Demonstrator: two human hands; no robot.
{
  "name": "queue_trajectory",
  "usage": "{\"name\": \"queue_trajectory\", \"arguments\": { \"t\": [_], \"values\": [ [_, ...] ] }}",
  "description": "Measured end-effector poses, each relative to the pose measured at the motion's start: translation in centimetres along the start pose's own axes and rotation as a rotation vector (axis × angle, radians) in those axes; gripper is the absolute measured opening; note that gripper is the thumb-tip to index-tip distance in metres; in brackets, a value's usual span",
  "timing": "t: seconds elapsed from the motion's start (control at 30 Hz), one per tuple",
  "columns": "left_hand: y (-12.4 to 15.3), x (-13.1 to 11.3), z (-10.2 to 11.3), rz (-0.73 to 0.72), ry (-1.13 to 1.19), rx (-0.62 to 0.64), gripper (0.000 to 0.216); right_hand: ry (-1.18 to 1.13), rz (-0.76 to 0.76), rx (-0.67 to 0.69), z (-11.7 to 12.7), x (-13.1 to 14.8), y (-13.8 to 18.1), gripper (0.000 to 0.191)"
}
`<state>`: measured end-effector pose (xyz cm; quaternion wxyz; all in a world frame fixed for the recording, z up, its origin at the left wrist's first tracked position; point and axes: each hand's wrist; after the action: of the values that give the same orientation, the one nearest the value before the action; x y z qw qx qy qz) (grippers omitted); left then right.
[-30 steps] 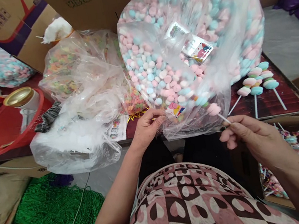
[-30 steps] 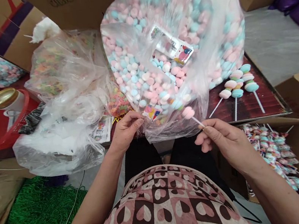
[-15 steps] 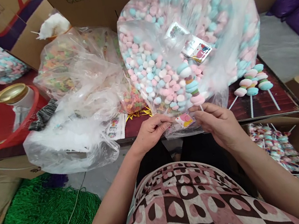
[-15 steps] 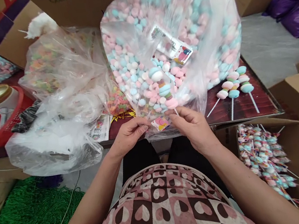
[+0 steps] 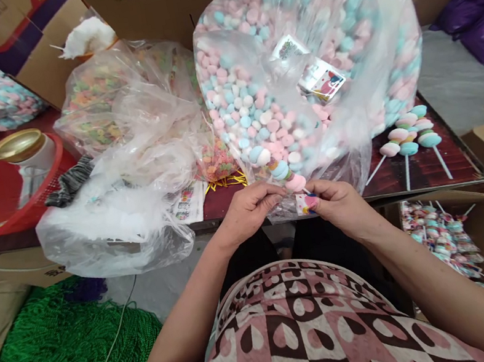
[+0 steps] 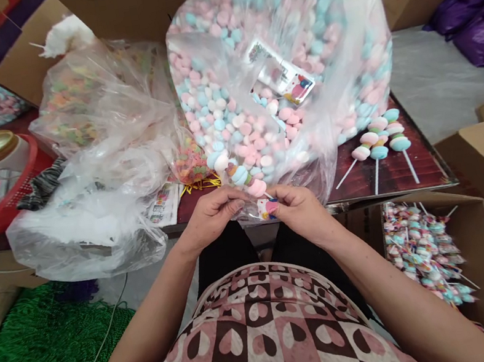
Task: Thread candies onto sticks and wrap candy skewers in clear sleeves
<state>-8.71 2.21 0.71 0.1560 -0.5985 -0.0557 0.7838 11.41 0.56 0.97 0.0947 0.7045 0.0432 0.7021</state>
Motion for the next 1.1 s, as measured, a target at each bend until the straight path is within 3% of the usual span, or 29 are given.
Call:
{"name": "queue_trajectory", "arguments": {
  "t": [0.13, 0.33, 0.57, 0.67, 0.77, 0.83, 0.97, 1.1],
  "values": [
    [0.0, 0.0, -0.1, 0.109, -0.013, 0.008, 0.022, -0.067, -0.051, -0.007, 0.5, -0.5, 0.4, 0.024],
    [-0.5, 0.1, 0.0, 0.136, 0.001, -0.005, 0.026, -0.102, -0.136, 0.098, 1.1, -0.2, 0.8, 0.044],
    [-0.5, -0.3, -0.4, 0.18, 0.079, 0.078, 0.028, -0.102, -0.096, 0.02, 0.1, -0.6, 0.2, 0.029],
    [-0.4, -0.1, -0.5, 0.281, 0.148, 0.074, 0.029, -0.117, -0.093, -0.061, -0.3, -0.9, 0.3, 0.027],
    [-0.4, 0.3, -0.6, 0.413, 0.214, 0.163, 0.035, -0.116, -0.134, -0.071, -0.4, -1.0, 0.5, 0.028],
    [-0.4, 0.5, -0.6, 0.421, 0.191, 0.191, 0.036, -0.112, -0.183, -0.073, -0.5, -0.9, 0.5, 0.029],
    [-0.3, 1.0, -0.3, 0.331, 0.15, 0.116, 0.042, -0.082, -0.231, -0.093, -0.2, -0.7, 0.3, 0.031],
    [0.1, 2.0, 0.6, 0.348, 0.26, 0.02, 0.039, -0.053, -0.087, -0.082, 1.6, 0.6, 0.8, 0.032]
  ]
}}
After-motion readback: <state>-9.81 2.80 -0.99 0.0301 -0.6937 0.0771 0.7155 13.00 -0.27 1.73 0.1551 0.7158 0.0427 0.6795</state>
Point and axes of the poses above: each hand's wrist, its own y-axis away from the middle knuckle, its own z-axis out of the back of the hand, x = y × z, and after that the axes turned 15 degrees about -x, right-handed
